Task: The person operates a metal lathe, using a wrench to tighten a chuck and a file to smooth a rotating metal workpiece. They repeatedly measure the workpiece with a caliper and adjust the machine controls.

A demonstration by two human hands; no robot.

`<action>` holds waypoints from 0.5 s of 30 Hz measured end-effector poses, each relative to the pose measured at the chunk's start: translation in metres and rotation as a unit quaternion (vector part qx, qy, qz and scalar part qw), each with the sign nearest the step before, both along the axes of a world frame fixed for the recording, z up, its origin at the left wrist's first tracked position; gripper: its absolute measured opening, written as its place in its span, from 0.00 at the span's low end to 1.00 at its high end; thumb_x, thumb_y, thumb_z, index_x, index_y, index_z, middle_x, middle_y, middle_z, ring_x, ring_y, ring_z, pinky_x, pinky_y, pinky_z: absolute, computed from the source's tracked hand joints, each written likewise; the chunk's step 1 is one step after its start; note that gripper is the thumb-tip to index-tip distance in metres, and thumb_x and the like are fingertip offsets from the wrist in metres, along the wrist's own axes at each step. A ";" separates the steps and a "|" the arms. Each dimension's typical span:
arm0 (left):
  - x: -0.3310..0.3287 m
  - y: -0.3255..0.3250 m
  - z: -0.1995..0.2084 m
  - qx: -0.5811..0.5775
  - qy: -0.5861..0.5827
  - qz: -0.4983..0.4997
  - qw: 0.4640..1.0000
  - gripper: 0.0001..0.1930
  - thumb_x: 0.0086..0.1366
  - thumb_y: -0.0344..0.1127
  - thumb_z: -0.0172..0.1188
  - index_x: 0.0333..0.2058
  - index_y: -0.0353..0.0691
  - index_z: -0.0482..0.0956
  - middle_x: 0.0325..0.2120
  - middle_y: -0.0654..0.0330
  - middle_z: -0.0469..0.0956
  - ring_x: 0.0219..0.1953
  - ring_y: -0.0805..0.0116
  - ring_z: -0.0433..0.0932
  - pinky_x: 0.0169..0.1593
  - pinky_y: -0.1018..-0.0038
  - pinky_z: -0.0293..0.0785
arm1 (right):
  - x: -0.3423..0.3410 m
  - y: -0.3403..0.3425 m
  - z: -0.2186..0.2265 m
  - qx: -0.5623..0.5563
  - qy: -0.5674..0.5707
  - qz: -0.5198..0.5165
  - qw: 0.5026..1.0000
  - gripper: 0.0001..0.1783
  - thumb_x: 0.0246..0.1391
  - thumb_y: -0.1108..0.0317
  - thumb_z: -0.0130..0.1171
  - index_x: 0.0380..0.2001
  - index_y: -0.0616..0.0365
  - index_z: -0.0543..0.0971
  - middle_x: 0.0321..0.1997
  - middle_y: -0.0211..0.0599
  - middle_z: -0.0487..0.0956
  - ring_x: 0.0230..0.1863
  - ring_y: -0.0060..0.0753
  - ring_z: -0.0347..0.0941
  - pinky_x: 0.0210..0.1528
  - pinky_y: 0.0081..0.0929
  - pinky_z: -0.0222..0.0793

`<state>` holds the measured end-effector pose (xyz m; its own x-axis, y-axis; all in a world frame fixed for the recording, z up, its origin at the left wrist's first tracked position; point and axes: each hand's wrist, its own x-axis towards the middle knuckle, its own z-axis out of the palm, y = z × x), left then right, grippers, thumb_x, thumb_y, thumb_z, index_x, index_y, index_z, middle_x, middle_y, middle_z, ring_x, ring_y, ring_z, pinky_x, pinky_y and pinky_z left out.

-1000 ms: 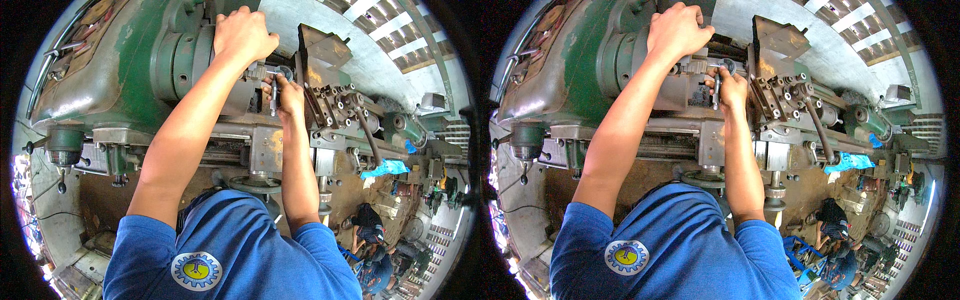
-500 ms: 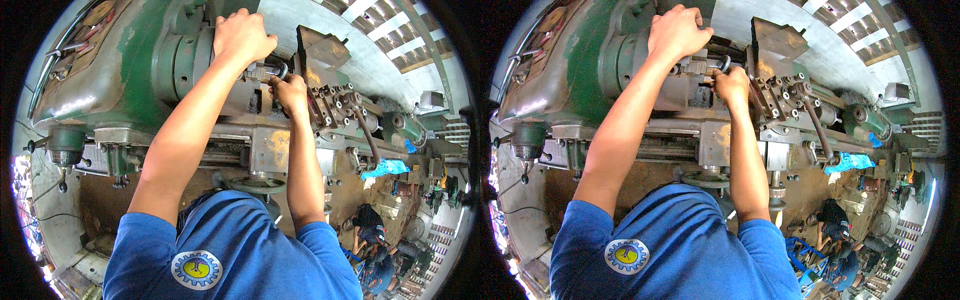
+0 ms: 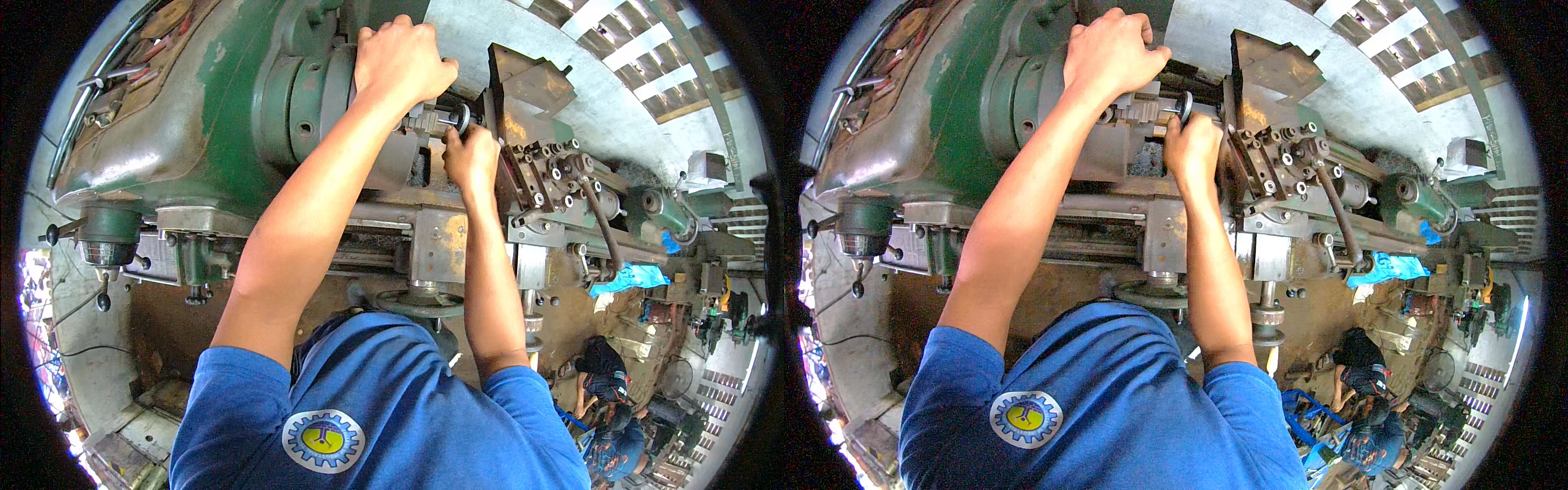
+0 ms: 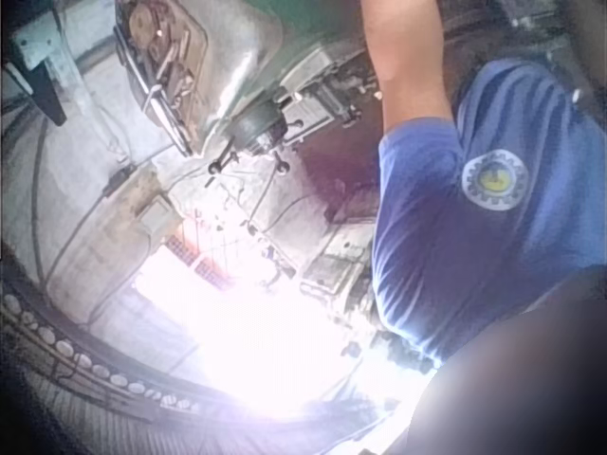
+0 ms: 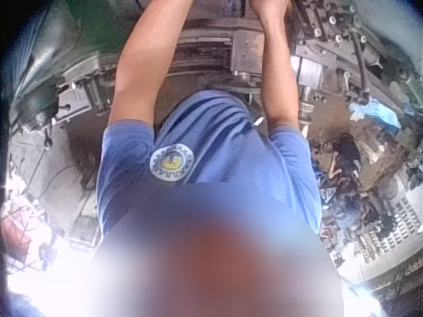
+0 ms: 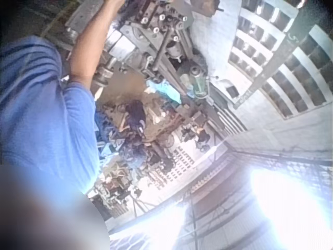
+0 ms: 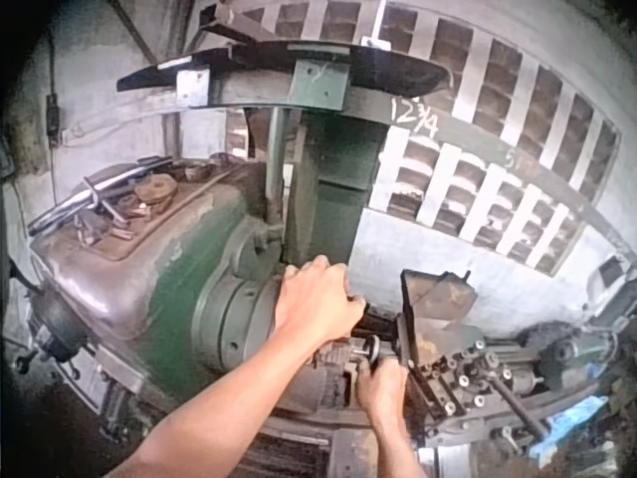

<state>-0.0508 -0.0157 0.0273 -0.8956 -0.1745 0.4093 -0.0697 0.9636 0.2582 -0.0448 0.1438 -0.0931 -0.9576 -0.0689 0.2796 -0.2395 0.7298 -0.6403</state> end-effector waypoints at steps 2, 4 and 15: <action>0.000 0.000 0.000 0.001 0.001 0.001 1.000 0.24 0.55 0.52 0.64 0.43 0.38 0.87 0.43 0.46 0.83 0.50 0.52 0.83 0.56 0.53 0.72 | -0.010 0.001 0.018 0.039 -0.076 0.010 0.996 0.18 0.53 0.63 0.65 0.29 0.75 0.82 0.33 0.69 0.81 0.41 0.67 0.82 0.48 0.53 0.77; 0.000 0.000 -0.001 -0.001 0.005 0.004 1.000 0.24 0.55 0.51 0.64 0.42 0.38 0.87 0.43 0.46 0.83 0.50 0.52 0.83 0.56 0.53 0.71 | -0.020 0.001 0.037 0.069 -0.137 0.018 0.988 0.19 0.52 0.63 0.65 0.30 0.75 0.82 0.36 0.70 0.82 0.45 0.66 0.82 0.53 0.51 0.77; 0.001 0.000 0.000 0.007 0.008 0.004 1.000 0.24 0.55 0.51 0.64 0.43 0.39 0.88 0.45 0.46 0.82 0.51 0.51 0.82 0.56 0.53 0.71 | -0.091 -0.022 0.081 0.186 -0.363 0.169 0.897 0.11 0.52 0.81 0.54 0.37 0.71 0.82 0.39 0.53 0.86 0.33 0.42 0.87 0.34 0.38 0.84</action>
